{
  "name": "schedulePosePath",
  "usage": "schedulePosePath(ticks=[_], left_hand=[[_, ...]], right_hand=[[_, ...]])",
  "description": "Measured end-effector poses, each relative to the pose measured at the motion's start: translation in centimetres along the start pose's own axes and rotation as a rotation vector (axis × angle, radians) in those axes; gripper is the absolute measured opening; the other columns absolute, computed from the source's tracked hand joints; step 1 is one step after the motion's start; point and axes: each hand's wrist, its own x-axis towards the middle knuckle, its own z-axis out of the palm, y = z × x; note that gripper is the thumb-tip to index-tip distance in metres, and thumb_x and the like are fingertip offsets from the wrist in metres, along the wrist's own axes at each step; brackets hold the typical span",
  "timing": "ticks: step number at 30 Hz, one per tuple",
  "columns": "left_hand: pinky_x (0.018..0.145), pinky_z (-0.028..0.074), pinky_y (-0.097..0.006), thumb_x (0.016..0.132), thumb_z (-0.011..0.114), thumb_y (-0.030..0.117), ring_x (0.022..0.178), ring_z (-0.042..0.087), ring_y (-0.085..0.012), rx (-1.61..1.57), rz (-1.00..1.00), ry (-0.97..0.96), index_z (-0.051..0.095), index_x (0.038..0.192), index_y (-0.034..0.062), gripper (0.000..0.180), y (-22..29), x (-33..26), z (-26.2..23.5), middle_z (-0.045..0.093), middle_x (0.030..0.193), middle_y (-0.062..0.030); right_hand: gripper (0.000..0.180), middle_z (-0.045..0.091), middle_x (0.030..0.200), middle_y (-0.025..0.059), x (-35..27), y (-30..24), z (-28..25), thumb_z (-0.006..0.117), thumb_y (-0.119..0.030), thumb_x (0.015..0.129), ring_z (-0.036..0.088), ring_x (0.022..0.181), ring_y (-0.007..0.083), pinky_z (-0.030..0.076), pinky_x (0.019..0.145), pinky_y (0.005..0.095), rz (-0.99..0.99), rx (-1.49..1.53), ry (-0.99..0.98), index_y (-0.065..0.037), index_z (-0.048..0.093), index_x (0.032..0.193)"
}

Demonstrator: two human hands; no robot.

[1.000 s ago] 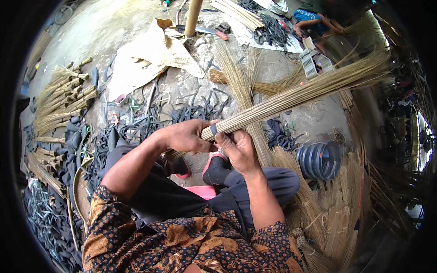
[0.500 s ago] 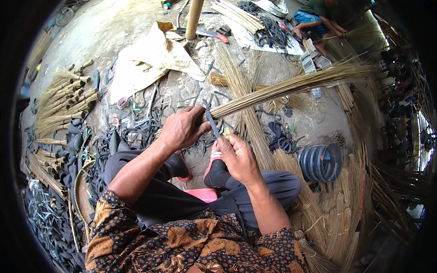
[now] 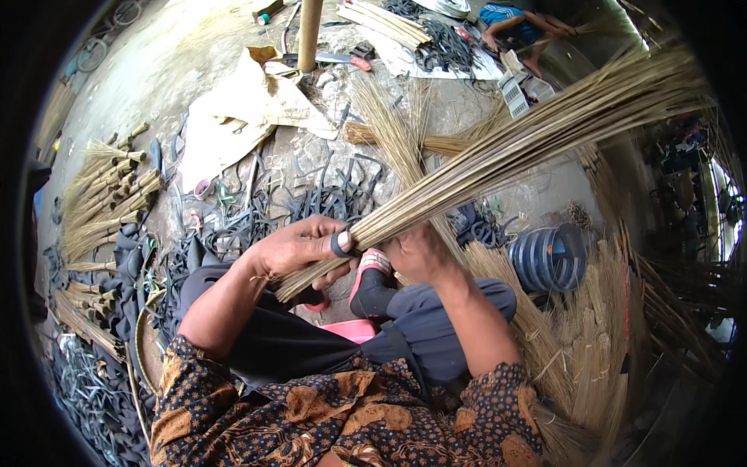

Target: The person sits on the floor and repeatedly bundles dried plant stalks into brooms. They align the stalks, wrap a black strap around the bundle, and tighten it by hand. Finished brooms are placed in a nearby stack.

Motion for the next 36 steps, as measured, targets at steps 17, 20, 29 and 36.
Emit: schedulePosePath(ticks=[17,20,29,36], left_hand=[[0.079,0.055,-0.055,0.094,0.069,0.037,0.091,0.069,-0.0462,1.272,0.119,0.770,0.059,0.112,0.0027,0.039,-2.1,1.1,-1.7,0.072,0.094,-0.0230],[0.080,0.056,-0.055,0.093,0.069,0.037,0.093,0.070,-0.0446,1.301,0.059,0.794,0.060,0.109,0.0029,0.039,-2.3,1.1,-2.0,0.073,0.098,-0.0224],[0.078,0.057,-0.046,0.083,0.081,0.039,0.086,0.075,-0.0356,0.975,0.126,0.790,0.076,0.107,0.0022,0.044,-3.1,0.5,-4.0,0.076,0.091,-0.0205],[0.057,0.051,-0.029,0.087,0.086,0.039,0.066,0.066,-0.0117,0.264,0.216,0.672,0.069,0.116,-0.0040,0.054,-0.8,1.5,-3.0,0.071,0.078,-0.0062]], right_hand=[[0.020,0.067,0.092,0.0132,7.1,-4.0,-1.2,0.072,-0.018,0.093,0.070,0.081,0.0364,0.055,0.069,0.0478,-0.097,-0.674,-0.050,-0.009,0.068,0.111],[0.014,0.067,0.090,0.0136,7.1,-3.5,-0.3,0.071,-0.021,0.094,0.070,0.082,0.0373,0.055,0.068,0.0472,-0.121,-0.773,-0.097,-0.010,0.069,0.104],[0.014,0.060,0.068,0.0144,5.0,-1.8,0.1,0.063,-0.014,0.097,0.052,0.056,0.0263,0.044,0.058,0.0378,0.314,-0.083,-0.212,-0.001,0.062,0.092],[0.013,0.057,0.072,0.0145,3.3,-0.9,1.0,0.062,-0.008,0.100,0.054,0.061,0.0259,0.045,0.060,0.0389,0.066,-0.171,0.066,-0.003,0.058,0.089]])
